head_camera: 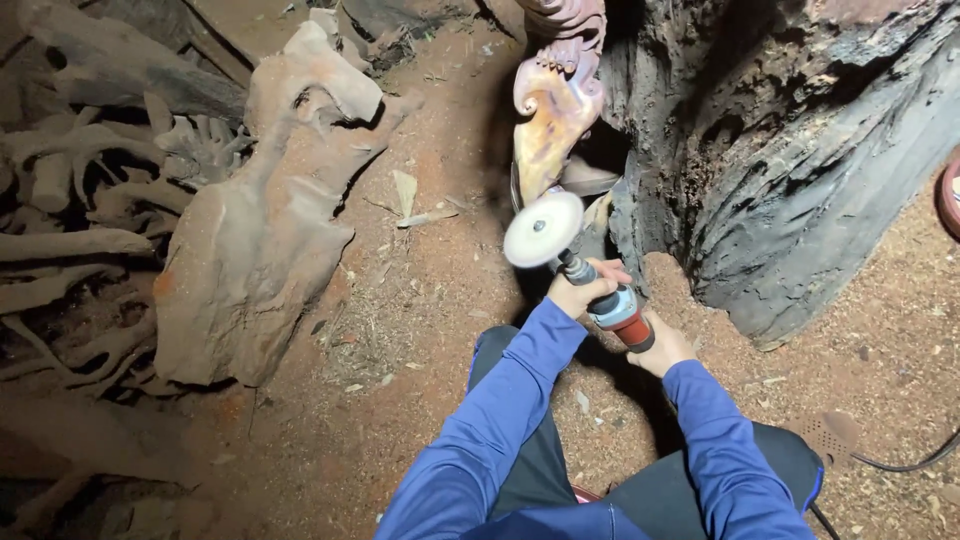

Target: Using a handheld power sander to smooth and refine the surface of a large, intricate wood sculpture.

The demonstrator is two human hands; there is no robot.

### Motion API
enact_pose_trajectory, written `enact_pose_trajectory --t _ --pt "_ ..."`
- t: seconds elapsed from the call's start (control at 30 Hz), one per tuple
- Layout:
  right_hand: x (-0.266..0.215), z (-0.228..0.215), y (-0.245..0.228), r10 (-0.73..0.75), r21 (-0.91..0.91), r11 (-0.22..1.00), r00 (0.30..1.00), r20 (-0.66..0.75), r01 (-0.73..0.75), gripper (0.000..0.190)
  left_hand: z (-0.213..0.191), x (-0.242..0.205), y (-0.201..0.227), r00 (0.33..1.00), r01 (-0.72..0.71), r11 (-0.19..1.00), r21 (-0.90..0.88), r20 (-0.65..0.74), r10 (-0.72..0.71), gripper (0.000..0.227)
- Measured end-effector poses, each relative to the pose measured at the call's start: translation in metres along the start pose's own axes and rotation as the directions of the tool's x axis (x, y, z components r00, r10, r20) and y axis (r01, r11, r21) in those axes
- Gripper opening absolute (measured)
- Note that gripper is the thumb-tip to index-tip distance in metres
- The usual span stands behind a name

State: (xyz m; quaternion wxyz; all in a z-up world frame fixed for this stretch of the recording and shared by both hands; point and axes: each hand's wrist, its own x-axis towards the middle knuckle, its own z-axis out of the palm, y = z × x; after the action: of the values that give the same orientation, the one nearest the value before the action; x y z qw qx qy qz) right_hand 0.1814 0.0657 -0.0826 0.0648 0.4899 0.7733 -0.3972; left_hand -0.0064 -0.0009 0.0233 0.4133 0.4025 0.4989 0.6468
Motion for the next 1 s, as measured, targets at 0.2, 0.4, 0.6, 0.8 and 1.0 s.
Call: enact_pose_trajectory --t 0.2,0.4,0.6,0.8,1.0 --pt "0.001 -0.001 -0.006 -0.003 0.084 0.996 1.0 -0.024 0.005 0.08 0.0 0.014 -0.01 1.0 -0.004 0.999 0.041 0.008 0.003 0.009" --pt "-0.001 -0.004 -0.013 -0.001 0.13 0.991 1.0 -0.01 0.002 0.083 0.004 0.016 0.004 0.999 0.023 0.996 0.084 0.025 -0.025 0.009" --pt "-0.001 -0.01 -0.021 -0.018 0.109 0.994 1.0 -0.006 0.019 0.076 0.001 0.018 0.012 0.999 -0.017 0.993 0.114 0.047 0.011 0.009" --pt "0.007 0.0 -0.021 -0.043 0.112 0.993 0.999 -0.003 0.043 0.075 -0.003 0.018 0.025 0.999 -0.005 0.986 0.169 0.053 -0.004 0.008" --pt "-0.013 -0.017 -0.043 -0.063 0.134 0.989 0.998 -0.001 0.062 0.069 -0.01 0.023 0.028 0.998 -0.028 0.982 0.185 0.065 0.017 0.01"
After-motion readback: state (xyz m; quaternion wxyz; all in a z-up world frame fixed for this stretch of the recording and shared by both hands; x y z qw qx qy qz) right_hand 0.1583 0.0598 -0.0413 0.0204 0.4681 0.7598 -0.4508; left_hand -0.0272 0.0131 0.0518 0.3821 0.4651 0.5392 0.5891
